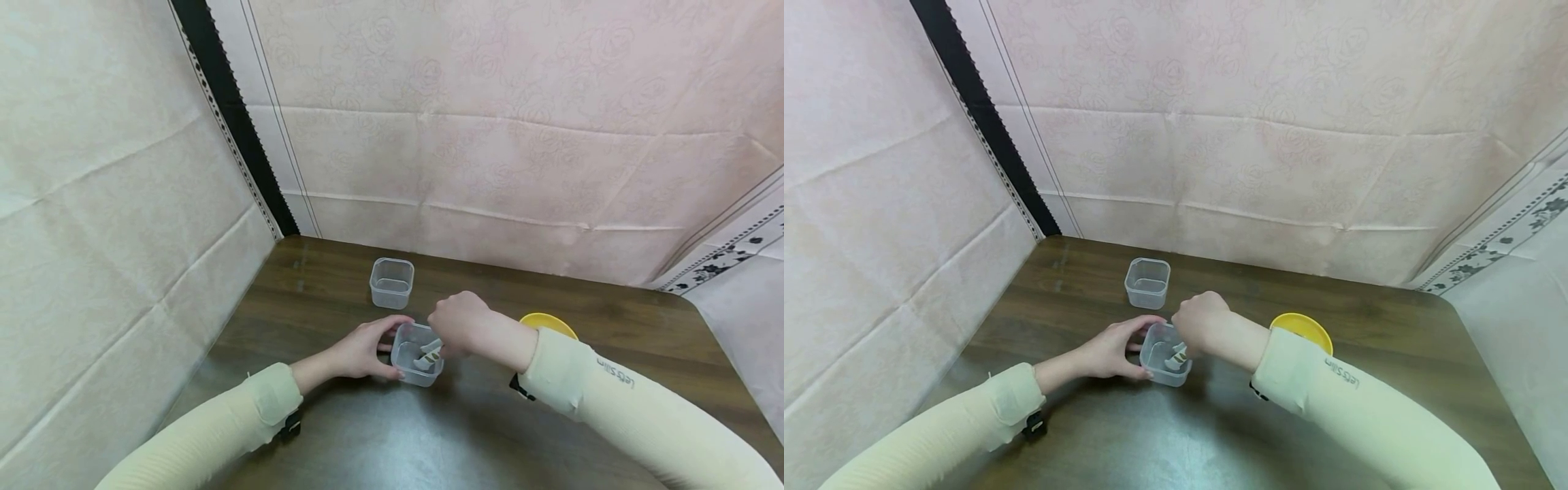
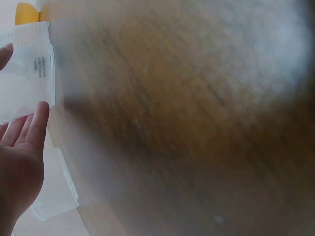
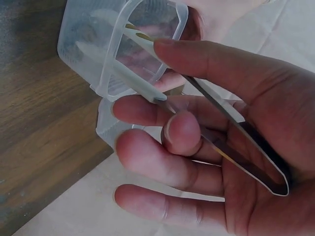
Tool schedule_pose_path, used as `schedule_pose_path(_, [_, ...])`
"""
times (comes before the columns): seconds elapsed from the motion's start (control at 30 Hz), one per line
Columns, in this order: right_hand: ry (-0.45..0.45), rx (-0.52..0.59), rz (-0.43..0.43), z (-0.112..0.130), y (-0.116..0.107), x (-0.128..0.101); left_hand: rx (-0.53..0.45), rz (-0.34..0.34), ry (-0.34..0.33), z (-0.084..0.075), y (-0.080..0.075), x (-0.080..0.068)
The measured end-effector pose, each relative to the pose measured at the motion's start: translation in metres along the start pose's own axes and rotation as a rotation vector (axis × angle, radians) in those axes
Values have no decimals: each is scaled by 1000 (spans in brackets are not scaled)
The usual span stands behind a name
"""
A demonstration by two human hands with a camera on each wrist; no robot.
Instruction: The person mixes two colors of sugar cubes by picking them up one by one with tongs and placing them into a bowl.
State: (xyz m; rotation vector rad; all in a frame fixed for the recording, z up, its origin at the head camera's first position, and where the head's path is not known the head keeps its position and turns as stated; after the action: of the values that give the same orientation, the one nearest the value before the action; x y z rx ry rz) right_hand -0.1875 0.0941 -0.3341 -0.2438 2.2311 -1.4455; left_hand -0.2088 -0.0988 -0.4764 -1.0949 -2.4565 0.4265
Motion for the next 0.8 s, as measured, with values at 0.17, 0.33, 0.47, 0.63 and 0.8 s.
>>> schedule_pose_path(0.17, [-11,-5,-1,3,2,1,6,0,-27,-1,0,0])
schedule_pose_path(0.33, [-13,1,9,6,6,3,7,6,-20,-2,1,0])
schedule_pose_path(0.47, [-17,3,-3,6,9,3,2,4,-16,-2,1,0])
schedule_pose_path(0.63, [-43,19,-34,4,11,2,-1,4,-25,-2,1,0])
schedule_pose_path(0.8, [-60,47,-68,-1,11,1,-4,-1,-18,-2,1,0])
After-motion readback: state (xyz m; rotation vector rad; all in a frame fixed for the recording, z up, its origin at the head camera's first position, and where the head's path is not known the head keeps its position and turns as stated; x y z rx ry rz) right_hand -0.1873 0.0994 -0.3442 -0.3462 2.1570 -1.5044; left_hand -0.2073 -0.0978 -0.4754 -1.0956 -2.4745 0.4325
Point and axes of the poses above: each hand's wrist, its own x-axis towards the middle knuckle, its own y-axis out of the palm, z = x × y, the point moved 2 cm from there along x, towards the middle knuckle, and after that the axes turned 13 degrees about y, right-handed, at the moved point
